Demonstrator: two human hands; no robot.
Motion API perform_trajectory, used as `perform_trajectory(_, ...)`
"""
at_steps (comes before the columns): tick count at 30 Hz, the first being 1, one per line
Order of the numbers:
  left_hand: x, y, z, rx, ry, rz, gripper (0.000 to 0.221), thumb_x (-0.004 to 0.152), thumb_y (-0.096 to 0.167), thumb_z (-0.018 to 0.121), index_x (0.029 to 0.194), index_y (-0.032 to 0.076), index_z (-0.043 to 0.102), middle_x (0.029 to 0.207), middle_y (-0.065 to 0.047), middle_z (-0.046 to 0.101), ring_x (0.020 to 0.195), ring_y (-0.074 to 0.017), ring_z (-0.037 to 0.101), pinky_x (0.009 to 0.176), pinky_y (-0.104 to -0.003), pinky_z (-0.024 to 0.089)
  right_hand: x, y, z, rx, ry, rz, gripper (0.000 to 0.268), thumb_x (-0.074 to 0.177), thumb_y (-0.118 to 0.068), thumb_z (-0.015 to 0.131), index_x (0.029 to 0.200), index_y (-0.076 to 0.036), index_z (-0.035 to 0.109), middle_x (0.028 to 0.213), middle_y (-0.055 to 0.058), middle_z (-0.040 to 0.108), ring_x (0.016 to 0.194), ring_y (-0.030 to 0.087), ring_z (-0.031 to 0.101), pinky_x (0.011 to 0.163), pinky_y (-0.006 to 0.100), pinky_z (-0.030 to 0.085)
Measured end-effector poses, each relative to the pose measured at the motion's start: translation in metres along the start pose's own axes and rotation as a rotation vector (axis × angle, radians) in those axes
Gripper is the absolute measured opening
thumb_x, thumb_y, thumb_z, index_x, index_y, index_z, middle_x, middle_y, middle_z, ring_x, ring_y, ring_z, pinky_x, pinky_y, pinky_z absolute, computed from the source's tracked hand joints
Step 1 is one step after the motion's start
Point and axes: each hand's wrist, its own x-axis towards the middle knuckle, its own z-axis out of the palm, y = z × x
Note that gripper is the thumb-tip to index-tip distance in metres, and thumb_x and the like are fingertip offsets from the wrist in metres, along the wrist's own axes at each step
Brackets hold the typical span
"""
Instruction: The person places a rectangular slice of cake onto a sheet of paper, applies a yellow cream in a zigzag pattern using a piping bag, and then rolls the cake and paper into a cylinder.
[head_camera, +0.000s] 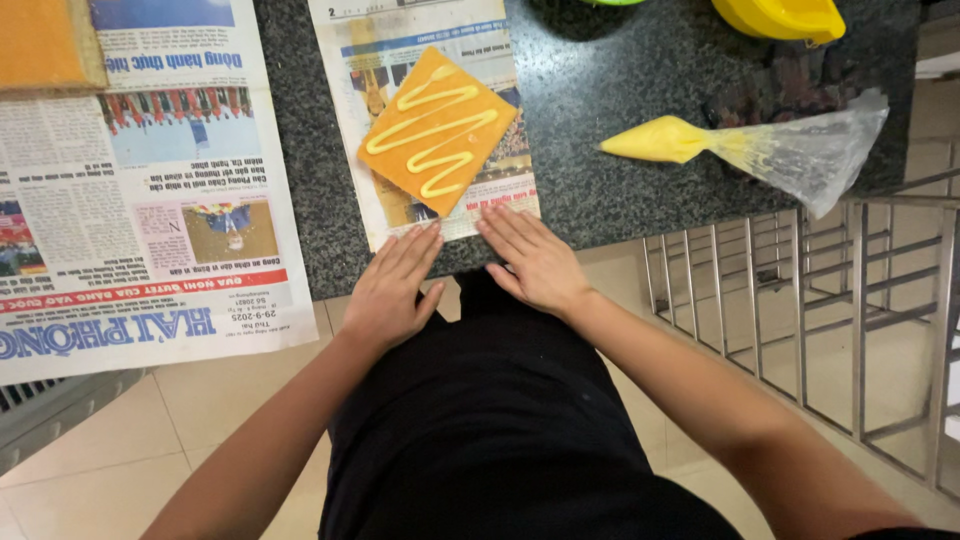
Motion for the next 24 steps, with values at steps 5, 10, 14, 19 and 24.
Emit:
perform_trajectory(5, -0.007, -0.005, 0.005, 0.051, 0.03, -0.026, 0.066, 0.098, 0.034, 0.062, 0.152, 0.0, 0.046, 0.158, -0.017, 0.043, 0.148, -0.0293, 0.038, 0.121, -0.045, 0.03, -0.015, 0.01, -0.006, -0.033, 0.028, 0.081, 0.064, 0.099, -0.035, 0.061, 0.152, -0.002, 0.046, 0.159, 0.014, 0.045, 0.15, 0.029, 0.039, 0.123, 0.046, 0.029)
perform_trajectory(10, -0.016, -0.01, -0.008, 0.135, 0.053, -0.069, 0.063, 0.094, 0.031, 0.064, 0.147, 0.0, 0.049, 0.158, -0.015, 0.046, 0.146, -0.0293, 0.042, 0.119, -0.043, 0.035, -0.019, 0.017, -0.016, -0.173, 0.113, 0.088, 0.054, 0.098, -0.031, 0.063, 0.146, -0.007, 0.058, 0.154, 0.01, 0.054, 0.146, 0.023, 0.045, 0.123, 0.049, 0.027)
perform_trajectory(14, -0.008, -0.009, -0.021, 0.183, 0.109, -0.03, 0.052, 0.094, 0.026, 0.065, 0.139, 0.002, 0.058, 0.146, -0.013, 0.056, 0.136, -0.0276, 0.052, 0.113, -0.042, 0.042, -0.012, 0.031, -0.027, -0.06, 0.148, 0.167, 0.03, 0.097, -0.029, 0.064, 0.12, -0.012, 0.072, 0.129, 0.006, 0.071, 0.122, 0.021, 0.066, 0.119, 0.05, 0.039)
perform_trajectory(19, 0.011, -0.009, -0.035, 0.129, 0.088, -0.006, 0.039, 0.091, 0.023, 0.068, 0.126, 0.006, 0.065, 0.112, -0.01, 0.065, 0.107, -0.028, 0.063, 0.097, -0.041, 0.05, 0.035, 0.11, -0.046, 0.432, 0.439, 0.668, 0.035, 0.111, -0.036, 0.059, 0.122, -0.003, 0.068, 0.103, 0.021, 0.072, 0.082, 0.026, 0.067, 0.079, 0.038, 0.056)
perform_trajectory(24, 0.024, -0.003, -0.032, 0.346, 0.088, 0.047, 0.045, 0.088, 0.02, 0.068, 0.132, 0.01, 0.067, 0.097, -0.009, 0.062, 0.083, -0.0233, 0.064, 0.077, -0.037, 0.054, 0.111, 0.227, -0.073, 1.383, 0.741, 1.024, 0.047, 0.101, -0.038, 0.06, 0.128, -0.002, 0.045, 0.119, 0.017, 0.059, 0.099, 0.035, 0.073, 0.083, 0.044, 0.063)
